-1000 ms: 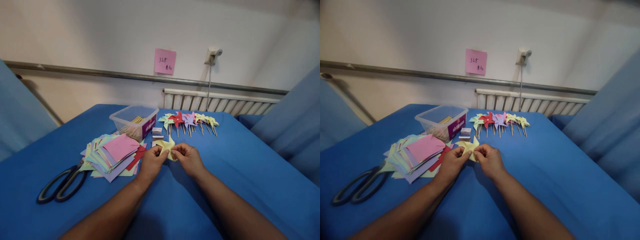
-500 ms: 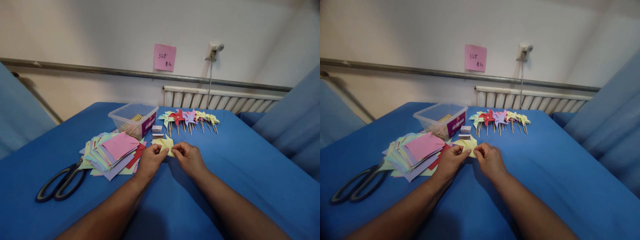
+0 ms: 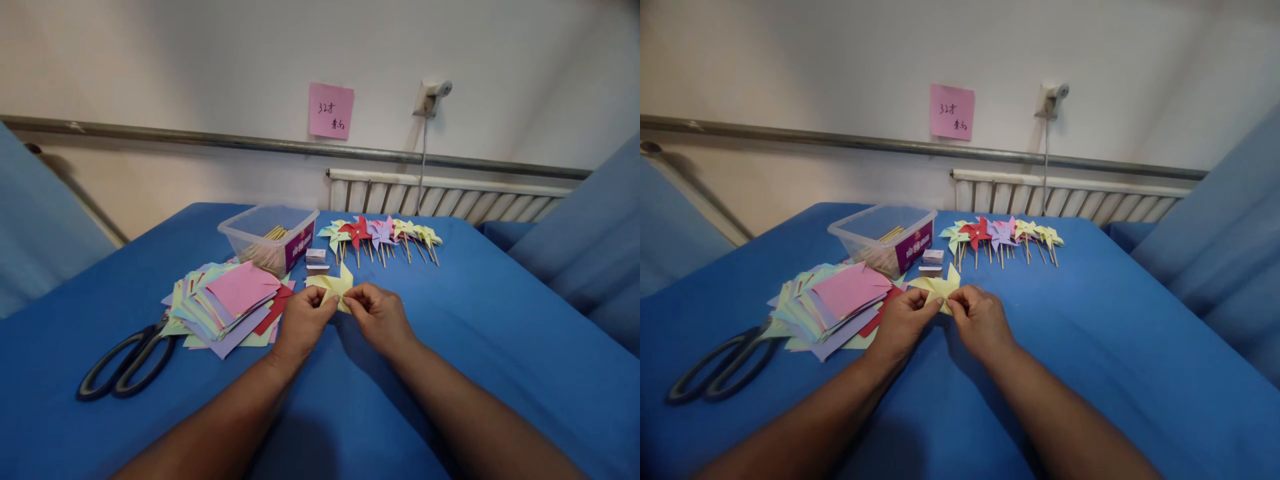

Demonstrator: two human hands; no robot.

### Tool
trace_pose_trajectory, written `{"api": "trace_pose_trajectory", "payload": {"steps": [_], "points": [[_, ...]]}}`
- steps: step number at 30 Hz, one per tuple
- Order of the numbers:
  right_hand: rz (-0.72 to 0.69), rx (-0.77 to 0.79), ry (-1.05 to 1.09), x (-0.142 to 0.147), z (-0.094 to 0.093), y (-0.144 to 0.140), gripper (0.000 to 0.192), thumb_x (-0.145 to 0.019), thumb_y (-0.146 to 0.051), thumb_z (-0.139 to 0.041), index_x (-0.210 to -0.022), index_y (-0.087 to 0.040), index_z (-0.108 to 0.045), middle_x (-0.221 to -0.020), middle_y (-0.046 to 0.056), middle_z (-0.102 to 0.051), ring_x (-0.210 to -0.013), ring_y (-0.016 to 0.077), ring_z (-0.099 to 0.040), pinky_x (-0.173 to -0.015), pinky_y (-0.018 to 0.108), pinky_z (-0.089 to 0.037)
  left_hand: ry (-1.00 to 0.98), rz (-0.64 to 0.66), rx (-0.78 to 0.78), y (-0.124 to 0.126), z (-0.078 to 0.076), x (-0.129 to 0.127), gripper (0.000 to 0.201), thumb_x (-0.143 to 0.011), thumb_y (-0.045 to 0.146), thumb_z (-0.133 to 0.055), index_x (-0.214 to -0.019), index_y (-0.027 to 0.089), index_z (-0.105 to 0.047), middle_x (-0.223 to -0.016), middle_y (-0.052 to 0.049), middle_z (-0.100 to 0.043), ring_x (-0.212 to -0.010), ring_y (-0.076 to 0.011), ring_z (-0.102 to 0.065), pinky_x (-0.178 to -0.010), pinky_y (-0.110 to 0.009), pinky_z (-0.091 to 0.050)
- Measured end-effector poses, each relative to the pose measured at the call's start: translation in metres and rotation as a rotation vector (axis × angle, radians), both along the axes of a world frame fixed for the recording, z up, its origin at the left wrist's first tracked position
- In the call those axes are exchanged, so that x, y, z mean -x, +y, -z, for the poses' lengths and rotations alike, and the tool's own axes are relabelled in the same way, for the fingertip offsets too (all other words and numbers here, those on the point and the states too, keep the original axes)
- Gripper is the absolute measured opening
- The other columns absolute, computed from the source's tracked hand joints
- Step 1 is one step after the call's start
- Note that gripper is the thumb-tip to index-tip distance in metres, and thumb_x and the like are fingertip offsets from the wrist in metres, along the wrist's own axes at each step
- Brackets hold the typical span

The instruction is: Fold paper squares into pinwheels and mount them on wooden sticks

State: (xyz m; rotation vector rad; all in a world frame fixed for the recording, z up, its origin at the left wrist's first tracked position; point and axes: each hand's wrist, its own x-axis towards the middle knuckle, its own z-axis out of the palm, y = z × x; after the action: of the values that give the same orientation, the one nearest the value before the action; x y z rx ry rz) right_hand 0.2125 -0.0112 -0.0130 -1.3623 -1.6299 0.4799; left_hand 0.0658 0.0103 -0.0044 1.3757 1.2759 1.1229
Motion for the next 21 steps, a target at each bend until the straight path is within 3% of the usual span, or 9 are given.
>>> {"api": "trace_pose_trajectory", "payload": {"steps": [21], "points": [[0.002,-0.015,0.010,-0.0001,-0.0018,-0.0020,0.010,-0.084,-0.024,-0.059,-0.082,-0.020,-0.068,-0.078,0.003,-0.071,-0.070,0.0164,-0.066,-0.064,0.026,-0.049,0.088,-0.059,-0.044,-0.0064,-0.0053,-0.0020,0.026,-0.069,0.040,-0.065,-0.068,0.014,-0.066,-0.060,0.001,-0.061,-0.055,-0.0127,-0.051,-0.052,-0.023,-0.038]]}}
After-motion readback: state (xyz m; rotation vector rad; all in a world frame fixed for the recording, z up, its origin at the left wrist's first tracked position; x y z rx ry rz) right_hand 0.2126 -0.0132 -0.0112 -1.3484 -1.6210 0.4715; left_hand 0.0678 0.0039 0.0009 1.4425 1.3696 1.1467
